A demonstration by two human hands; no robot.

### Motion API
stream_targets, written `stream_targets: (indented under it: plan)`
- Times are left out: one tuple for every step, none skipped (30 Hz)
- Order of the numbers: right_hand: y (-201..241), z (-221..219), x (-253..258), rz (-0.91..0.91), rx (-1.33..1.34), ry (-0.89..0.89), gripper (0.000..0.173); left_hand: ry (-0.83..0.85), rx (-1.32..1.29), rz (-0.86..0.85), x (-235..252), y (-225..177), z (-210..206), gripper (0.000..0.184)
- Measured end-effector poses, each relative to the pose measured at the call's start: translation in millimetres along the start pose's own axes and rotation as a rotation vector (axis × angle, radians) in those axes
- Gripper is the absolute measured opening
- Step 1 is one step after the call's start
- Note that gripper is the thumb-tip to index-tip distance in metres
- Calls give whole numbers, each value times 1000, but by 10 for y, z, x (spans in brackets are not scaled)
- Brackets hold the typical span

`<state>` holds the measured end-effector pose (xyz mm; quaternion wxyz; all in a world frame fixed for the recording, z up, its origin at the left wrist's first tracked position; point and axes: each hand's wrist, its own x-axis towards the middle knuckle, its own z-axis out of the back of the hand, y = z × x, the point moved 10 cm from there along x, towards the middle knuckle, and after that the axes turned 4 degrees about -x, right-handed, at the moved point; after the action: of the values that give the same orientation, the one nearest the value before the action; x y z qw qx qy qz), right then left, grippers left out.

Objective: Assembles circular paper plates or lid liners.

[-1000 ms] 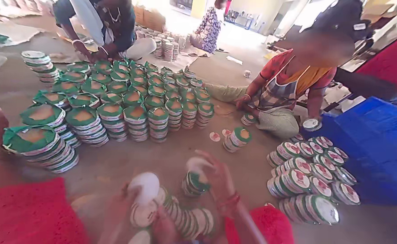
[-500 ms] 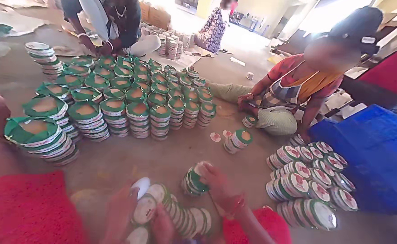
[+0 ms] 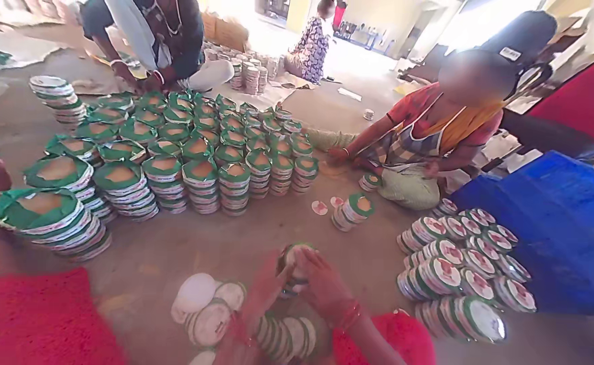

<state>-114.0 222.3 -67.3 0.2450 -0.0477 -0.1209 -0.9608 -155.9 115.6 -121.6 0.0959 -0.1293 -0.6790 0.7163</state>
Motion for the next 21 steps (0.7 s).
stream_targets:
  plan:
    - [-10,23,-10,3,-12,-54,79,-5,-21,11,37,14,-18,53]
    - [-20,34,-19,3,-19,-103,79,-12,-51,25,62,35,-29,52]
    - [-28,33,-29,-2,-26,-135,77,-16,-83,36,76,57,-38,51]
    - [-32,28,-40,-8,-26,-153,72,-18,-110,40,83,82,-45,52]
    - [-31,28,-54,-9,-26,-179,66,-21,-123,31,88,104,-47,55]
    - [-30,33,-64,-12,-20,-209,58,-24,-121,15,94,121,-44,58]
    - [-33,42,-70,-18,-10,-242,52,-27,-116,0,101,127,-39,60]
    - [-45,48,-73,-26,1,-276,49,-25,-110,-17,106,121,-36,61]
    - [-58,47,-71,-40,7,-296,47,-18,-93,-37,113,110,-36,59]
    - [-66,48,-62,-62,10,-305,46,-14,-67,-57,120,90,-36,57]
    - [-61,51,-53,-89,8,-307,47,-8,-30,-81,119,63,-39,54]
    - [-50,51,-43,-120,-3,-296,48,0,12,-110,113,26,-47,52]
    - [-31,54,-30,-151,-24,-276,50,8,61,-146,105,-8,-59,50]
    - [-15,51,-20,-176,-47,-260,51,8,113,-189,94,-40,-71,49]
    - [-8,40,-16,-193,-75,-252,52,5,170,-230,82,-63,-85,49]
    - [-7,28,-15,-206,-90,-247,53,-4,225,-268,71,-82,-93,49]
    - [-3,15,-19,-212,-96,-241,53,-16,276,-297,56,-97,-98,50]
    - [0,2,-26,-218,-100,-235,53,-25,315,-311,41,-103,-107,51]
    - [1,-11,-34,-225,-103,-231,53,-34,349,-318,30,-104,-114,50]
    - [-5,-28,-41,-232,-103,-227,53,-43,381,-318,23,-103,-117,50]
    - [-10,-47,-47,-242,-95,-216,54,-53,410,-324,14,-110,-120,50]
